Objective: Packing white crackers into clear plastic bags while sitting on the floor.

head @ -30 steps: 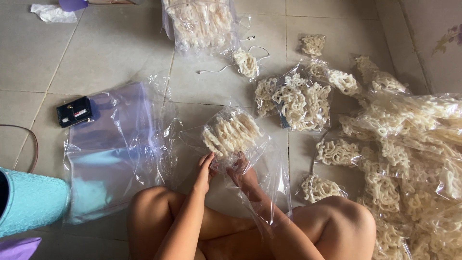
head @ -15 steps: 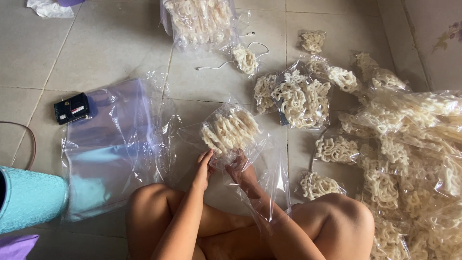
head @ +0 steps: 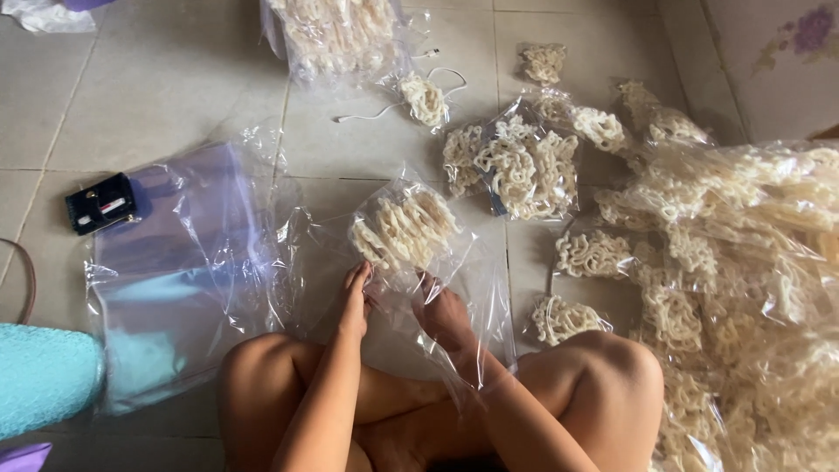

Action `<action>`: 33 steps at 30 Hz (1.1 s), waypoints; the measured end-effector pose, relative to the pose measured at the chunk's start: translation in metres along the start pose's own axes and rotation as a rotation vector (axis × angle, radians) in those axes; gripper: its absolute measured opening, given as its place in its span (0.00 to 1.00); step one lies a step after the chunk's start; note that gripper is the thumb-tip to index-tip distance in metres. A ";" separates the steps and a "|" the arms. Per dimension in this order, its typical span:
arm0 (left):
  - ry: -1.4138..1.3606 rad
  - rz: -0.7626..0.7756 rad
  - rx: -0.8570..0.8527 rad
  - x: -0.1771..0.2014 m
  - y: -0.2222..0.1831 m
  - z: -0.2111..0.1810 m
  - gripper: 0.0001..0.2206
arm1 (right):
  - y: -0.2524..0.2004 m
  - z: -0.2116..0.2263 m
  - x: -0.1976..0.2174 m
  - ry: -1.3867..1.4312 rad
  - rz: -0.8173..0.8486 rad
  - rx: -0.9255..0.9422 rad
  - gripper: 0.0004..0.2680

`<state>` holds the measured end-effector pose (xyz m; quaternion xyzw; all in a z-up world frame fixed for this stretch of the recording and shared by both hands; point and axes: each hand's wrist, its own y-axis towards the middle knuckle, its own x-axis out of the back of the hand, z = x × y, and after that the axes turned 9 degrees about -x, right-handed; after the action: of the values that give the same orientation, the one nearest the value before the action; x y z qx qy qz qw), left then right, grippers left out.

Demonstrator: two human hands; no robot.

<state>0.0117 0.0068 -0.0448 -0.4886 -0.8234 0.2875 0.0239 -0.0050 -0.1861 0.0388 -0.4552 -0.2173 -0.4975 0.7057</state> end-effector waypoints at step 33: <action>-0.310 0.111 -0.041 0.008 0.017 -0.008 0.13 | -0.224 -0.055 0.031 -0.296 -0.387 0.508 0.20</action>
<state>0.0236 0.0232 -0.0488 -0.4837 -0.7946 0.3433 -0.1293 -0.2018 -0.2696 0.1311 -0.2828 -0.5163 -0.4805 0.6501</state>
